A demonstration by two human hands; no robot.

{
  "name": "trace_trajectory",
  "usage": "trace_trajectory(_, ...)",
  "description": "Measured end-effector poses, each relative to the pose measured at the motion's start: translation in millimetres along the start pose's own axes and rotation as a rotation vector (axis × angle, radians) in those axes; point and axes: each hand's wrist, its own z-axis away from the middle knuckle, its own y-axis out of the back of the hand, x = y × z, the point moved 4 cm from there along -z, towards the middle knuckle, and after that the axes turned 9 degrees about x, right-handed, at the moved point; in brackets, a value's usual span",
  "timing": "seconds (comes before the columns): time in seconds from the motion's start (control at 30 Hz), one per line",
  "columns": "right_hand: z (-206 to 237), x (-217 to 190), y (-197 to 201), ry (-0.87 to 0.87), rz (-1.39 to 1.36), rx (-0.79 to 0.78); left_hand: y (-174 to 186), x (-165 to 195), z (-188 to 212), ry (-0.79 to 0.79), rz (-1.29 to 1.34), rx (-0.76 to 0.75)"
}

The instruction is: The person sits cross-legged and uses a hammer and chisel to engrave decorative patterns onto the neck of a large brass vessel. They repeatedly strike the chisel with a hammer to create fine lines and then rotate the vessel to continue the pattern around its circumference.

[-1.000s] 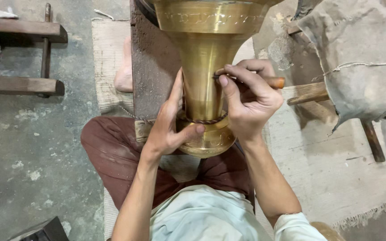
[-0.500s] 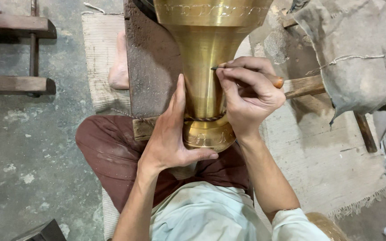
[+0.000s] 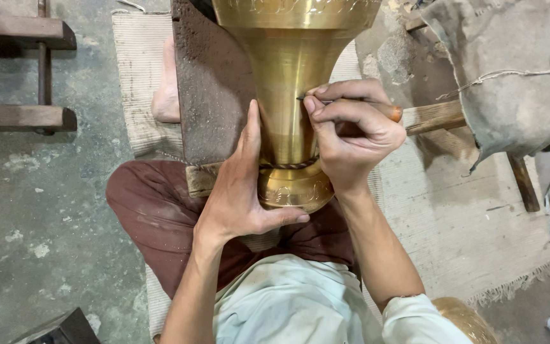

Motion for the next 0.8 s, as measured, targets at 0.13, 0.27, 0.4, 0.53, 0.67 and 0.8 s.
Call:
trace_trajectory(0.13,0.6,3.0,0.4,-0.002,0.006,0.022,-0.1,-0.9,-0.4,-0.002,-0.023,0.003)
trace_trajectory(0.27,2.2,1.4,1.0,0.007,0.045,0.021,-0.1,-0.6,-0.4,-0.007,-0.023,0.001)
trace_trajectory(0.4,2.8,0.7,1.4,-0.006,0.029,0.024,0.6,1.5,0.5,-0.041,-0.038,0.004)
trace_trajectory(0.53,2.3,0.1,1.7,0.014,0.034,-0.004,-0.3,1.9,0.9,-0.006,-0.011,-0.001)
trace_trajectory(0.67,0.8,1.0,2.3,0.025,-0.023,-0.023,-0.2,2.4,0.1,-0.003,-0.022,-0.001)
trace_trajectory(0.8,1.9,0.2,4.7,0.011,-0.022,-0.051,-1.3,1.8,-0.5,-0.002,-0.022,-0.004)
